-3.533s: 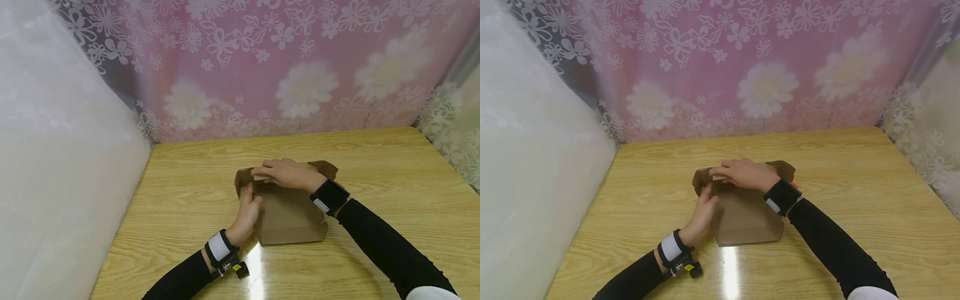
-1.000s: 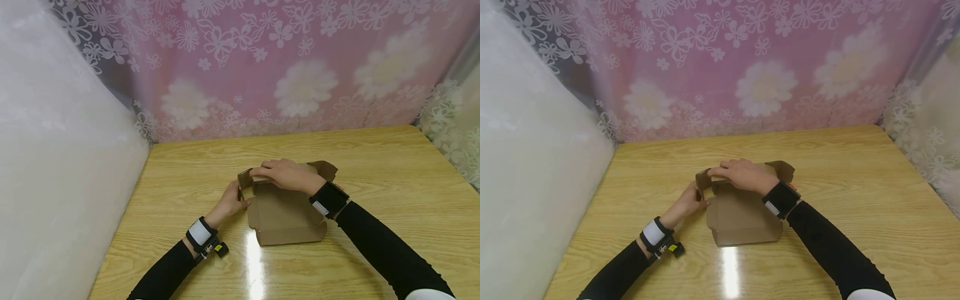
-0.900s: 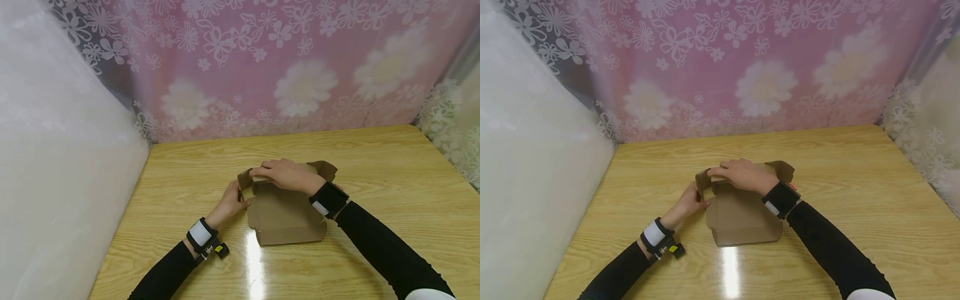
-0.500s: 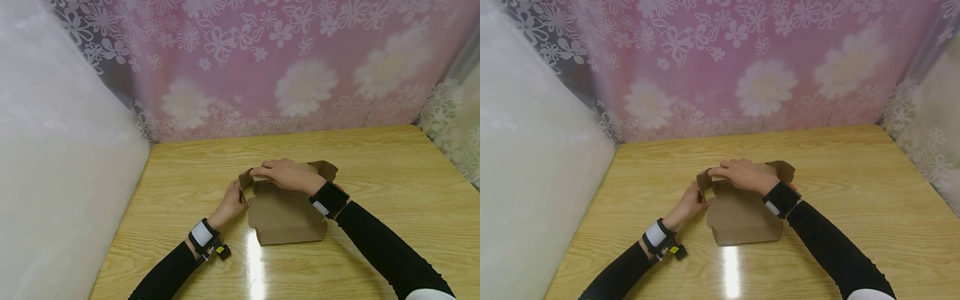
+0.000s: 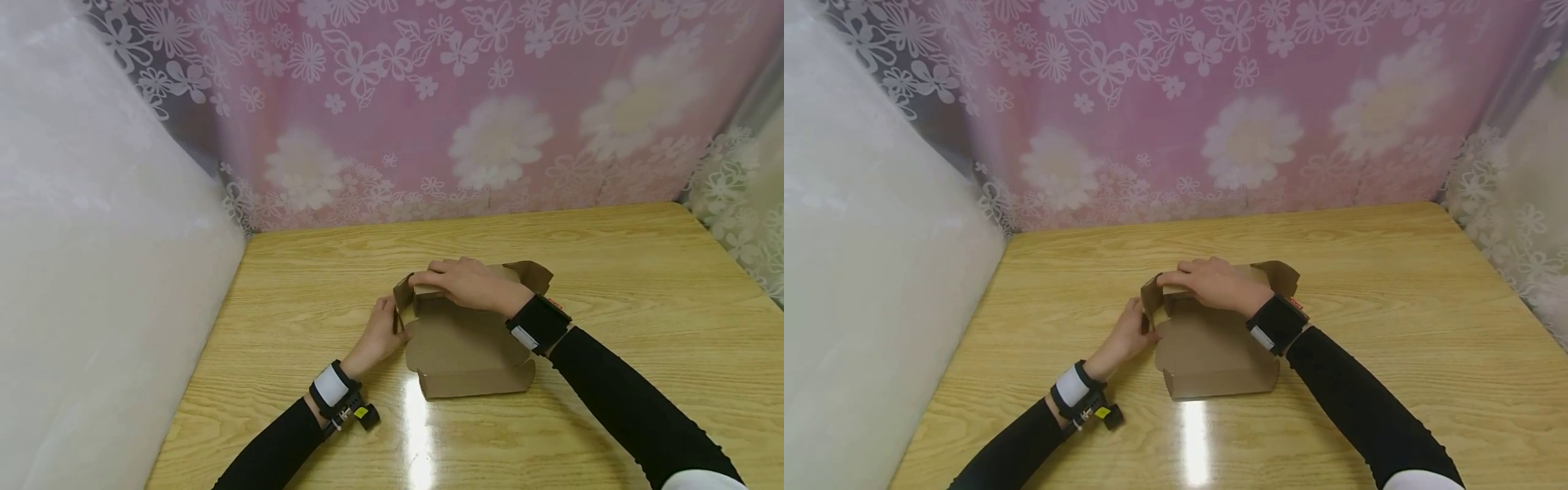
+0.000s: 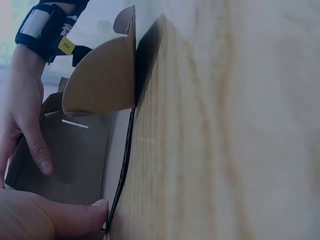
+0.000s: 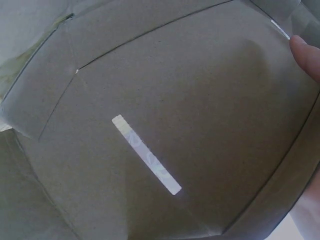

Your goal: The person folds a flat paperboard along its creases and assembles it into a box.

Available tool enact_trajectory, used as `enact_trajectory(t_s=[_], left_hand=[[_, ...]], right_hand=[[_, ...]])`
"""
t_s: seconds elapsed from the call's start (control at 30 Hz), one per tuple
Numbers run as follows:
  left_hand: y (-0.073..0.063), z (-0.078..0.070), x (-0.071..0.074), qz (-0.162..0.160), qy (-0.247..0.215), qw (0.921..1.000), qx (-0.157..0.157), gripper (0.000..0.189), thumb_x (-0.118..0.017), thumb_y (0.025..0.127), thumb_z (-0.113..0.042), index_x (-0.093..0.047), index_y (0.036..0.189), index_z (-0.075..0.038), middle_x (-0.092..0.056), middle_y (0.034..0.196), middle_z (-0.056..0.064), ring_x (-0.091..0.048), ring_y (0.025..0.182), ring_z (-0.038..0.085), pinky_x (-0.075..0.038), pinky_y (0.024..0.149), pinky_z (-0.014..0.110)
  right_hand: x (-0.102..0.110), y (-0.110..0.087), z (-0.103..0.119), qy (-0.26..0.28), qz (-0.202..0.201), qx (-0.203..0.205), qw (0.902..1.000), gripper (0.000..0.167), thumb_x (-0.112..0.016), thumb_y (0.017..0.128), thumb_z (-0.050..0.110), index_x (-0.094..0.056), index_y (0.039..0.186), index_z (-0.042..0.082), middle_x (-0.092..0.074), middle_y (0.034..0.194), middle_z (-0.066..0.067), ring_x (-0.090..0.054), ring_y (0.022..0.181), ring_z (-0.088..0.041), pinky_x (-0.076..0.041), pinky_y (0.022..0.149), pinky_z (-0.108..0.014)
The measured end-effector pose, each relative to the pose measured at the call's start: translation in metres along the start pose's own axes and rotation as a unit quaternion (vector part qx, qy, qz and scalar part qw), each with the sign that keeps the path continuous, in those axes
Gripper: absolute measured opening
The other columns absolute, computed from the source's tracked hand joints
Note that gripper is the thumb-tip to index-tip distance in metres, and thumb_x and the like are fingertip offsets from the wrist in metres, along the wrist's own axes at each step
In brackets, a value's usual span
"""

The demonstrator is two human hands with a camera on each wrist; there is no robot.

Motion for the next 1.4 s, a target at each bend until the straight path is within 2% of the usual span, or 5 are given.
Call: enact_trajectory(t_s=[0.33, 0.57, 0.67, 0.8, 1.4], left_hand=[[-0.003, -0.003, -0.002, -0.003, -0.001, 1.0, -0.005, 0.073, -0.075, 0.087, -0.002, -0.037, 0.149, 0.004, -0.039, 0.139, 0.029, -0.041, 0.132, 0.042, -0.039, 0.109, 0.051], [-0.002, -0.004, -0.004, 0.0, 0.002, 1.0, -0.004, 0.07, -0.074, 0.088, -0.001, -0.039, 0.148, 0.005, -0.04, 0.139, 0.029, -0.041, 0.132, 0.043, -0.038, 0.109, 0.051], [-0.001, -0.005, -0.004, 0.001, 0.009, 0.9999, -0.007, 0.07, -0.074, 0.087, -0.001, -0.039, 0.148, 0.006, -0.04, 0.138, 0.029, -0.041, 0.132, 0.043, -0.038, 0.109, 0.051], [-0.001, -0.006, -0.005, 0.003, 0.02, 0.9998, -0.009, 0.07, -0.075, 0.087, -0.001, -0.04, 0.147, 0.008, -0.04, 0.138, 0.029, -0.04, 0.133, 0.043, -0.039, 0.109, 0.051], [-0.006, -0.012, -0.01, 0.018, 0.04, 0.9988, -0.019, 0.07, -0.075, 0.087, -0.003, -0.04, 0.147, 0.009, -0.04, 0.141, 0.029, -0.035, 0.131, 0.044, -0.04, 0.107, 0.051]], right_hand=[[0.0, 0.0, 0.0, -0.004, -0.013, 0.011, 0.9999, 0.054, -0.076, 0.089, 0.013, -0.054, 0.139, 0.022, -0.062, 0.109, -0.003, -0.06, 0.088, -0.02, -0.042, 0.059, -0.03], [-0.002, -0.001, -0.003, 0.026, 0.007, -0.016, 0.9995, 0.062, -0.073, 0.091, 0.01, -0.043, 0.145, 0.014, -0.06, 0.132, -0.01, -0.064, 0.106, -0.028, -0.052, 0.071, -0.043], [-0.002, -0.001, -0.004, 0.022, 0.001, -0.016, 0.9996, 0.059, -0.071, 0.091, 0.004, -0.042, 0.142, 0.01, -0.064, 0.125, -0.012, -0.063, 0.077, -0.024, -0.047, 0.061, -0.036], [-0.003, 0.0, -0.005, 0.016, -0.009, -0.015, 0.9997, 0.05, -0.066, 0.093, 0.0, -0.043, 0.137, 0.007, -0.07, 0.11, -0.013, -0.034, 0.047, -0.014, -0.032, 0.05, -0.027], [-0.004, 0.002, -0.004, 0.029, -0.007, -0.024, 0.9993, 0.048, -0.067, 0.093, 0.001, -0.044, 0.135, 0.007, -0.069, 0.11, -0.013, -0.031, 0.048, -0.01, -0.031, 0.052, -0.027]])
Point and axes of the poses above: each hand's wrist, its own y-axis towards the middle knuckle, its own x-axis out of the back of the hand, z = x × y, the point moved 6 cm from there along y, towards the middle knuckle
